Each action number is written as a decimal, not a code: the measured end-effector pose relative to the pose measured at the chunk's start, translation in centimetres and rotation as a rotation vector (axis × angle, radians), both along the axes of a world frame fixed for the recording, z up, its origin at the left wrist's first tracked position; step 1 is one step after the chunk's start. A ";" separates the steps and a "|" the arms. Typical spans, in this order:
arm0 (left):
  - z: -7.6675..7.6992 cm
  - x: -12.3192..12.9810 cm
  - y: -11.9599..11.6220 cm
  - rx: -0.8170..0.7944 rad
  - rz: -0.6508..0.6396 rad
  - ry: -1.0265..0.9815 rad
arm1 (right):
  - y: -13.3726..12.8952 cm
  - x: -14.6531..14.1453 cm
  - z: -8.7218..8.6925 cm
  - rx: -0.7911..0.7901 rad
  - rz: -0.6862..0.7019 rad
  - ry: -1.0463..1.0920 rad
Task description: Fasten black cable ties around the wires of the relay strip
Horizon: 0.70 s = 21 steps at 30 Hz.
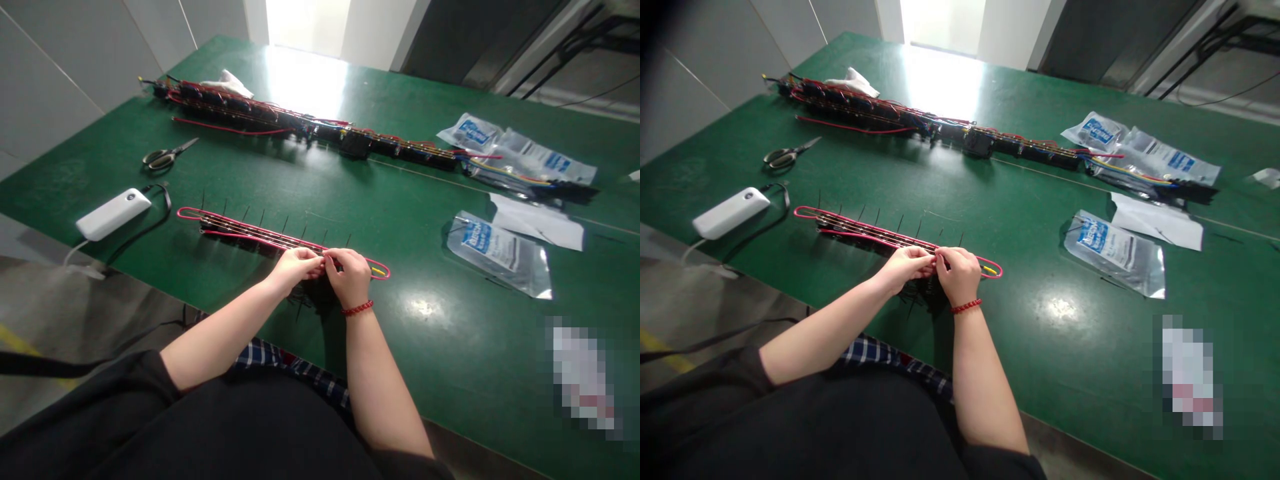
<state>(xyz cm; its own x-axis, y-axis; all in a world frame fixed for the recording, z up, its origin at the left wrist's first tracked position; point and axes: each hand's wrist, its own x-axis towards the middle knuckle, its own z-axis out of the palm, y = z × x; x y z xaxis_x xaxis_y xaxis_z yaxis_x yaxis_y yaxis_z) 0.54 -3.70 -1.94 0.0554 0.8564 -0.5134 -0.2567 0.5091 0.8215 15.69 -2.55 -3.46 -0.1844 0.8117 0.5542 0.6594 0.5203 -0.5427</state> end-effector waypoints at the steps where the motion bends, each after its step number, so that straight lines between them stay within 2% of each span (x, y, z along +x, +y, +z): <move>1: 0.0 0.0 0.0 -0.002 0.000 -0.002 | 0.0 0.0 0.0 -0.002 0.001 -0.002; 21: 0.0 -0.2 0.1 -0.013 -0.002 -0.050 | -0.2 -0.1 0.4 -0.072 -0.035 -0.018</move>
